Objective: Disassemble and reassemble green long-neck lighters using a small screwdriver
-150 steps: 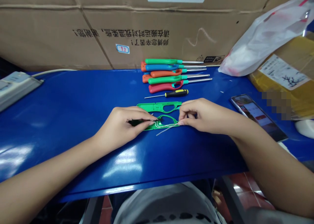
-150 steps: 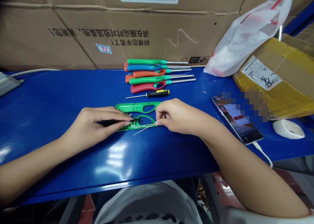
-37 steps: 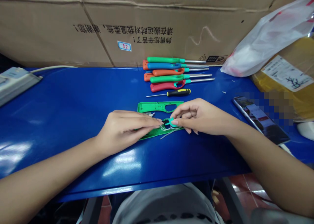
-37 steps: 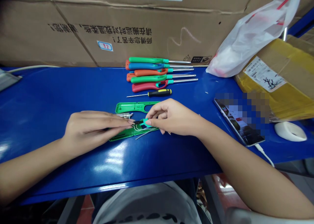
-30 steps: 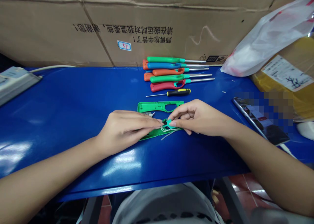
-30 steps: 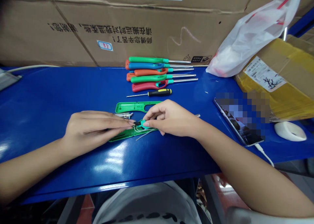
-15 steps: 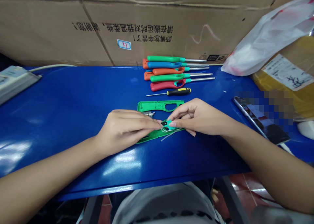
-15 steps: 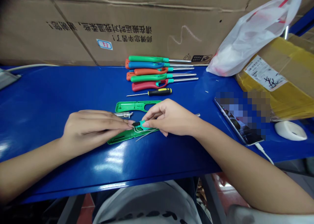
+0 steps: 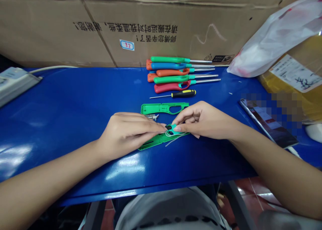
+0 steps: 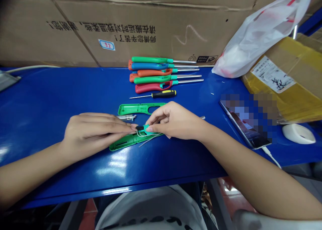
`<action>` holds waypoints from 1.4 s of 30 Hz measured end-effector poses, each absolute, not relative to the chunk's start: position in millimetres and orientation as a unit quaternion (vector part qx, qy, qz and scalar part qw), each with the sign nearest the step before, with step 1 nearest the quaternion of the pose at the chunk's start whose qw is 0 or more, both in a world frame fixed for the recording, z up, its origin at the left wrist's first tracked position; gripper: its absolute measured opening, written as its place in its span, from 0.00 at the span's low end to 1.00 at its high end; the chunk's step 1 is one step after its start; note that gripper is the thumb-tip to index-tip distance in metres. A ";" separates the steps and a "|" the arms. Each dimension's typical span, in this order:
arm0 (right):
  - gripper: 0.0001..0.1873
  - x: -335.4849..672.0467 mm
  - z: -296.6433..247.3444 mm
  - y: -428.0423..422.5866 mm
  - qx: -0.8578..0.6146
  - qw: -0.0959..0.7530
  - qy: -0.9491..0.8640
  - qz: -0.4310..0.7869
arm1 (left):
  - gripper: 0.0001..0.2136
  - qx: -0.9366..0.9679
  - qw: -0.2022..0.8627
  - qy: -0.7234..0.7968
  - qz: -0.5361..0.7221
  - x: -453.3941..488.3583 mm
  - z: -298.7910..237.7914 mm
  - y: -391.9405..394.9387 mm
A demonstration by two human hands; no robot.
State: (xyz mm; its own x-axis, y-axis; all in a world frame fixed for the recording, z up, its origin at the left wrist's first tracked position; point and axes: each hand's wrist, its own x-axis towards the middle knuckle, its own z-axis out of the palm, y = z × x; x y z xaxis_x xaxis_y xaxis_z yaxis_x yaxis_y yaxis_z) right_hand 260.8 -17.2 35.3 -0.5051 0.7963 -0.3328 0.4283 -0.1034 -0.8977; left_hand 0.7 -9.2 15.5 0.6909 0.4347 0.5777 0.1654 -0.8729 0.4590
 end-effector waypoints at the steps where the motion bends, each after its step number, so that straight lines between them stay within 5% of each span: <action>1: 0.17 260.5 35.4 -17.2 -0.470 0.162 -0.650 0.574 | 0.09 0.901 0.186 0.165 0.356 0.8 15.4 -9.2; 42: 0.16 260.6 34.2 -17.5 -0.484 0.167 -0.632 0.581 | 0.09 0.934 0.066 0.087 0.339 2.0 12.8 -5.2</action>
State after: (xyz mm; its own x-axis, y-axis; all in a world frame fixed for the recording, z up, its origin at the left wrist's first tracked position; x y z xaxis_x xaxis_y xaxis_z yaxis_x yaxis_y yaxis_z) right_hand 260.6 -17.5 34.2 -0.4749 0.8067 -0.3517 0.4177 -0.1451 -0.8969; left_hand 2.0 -5.2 12.8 0.7545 0.2068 0.6229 0.1178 -0.9763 0.1814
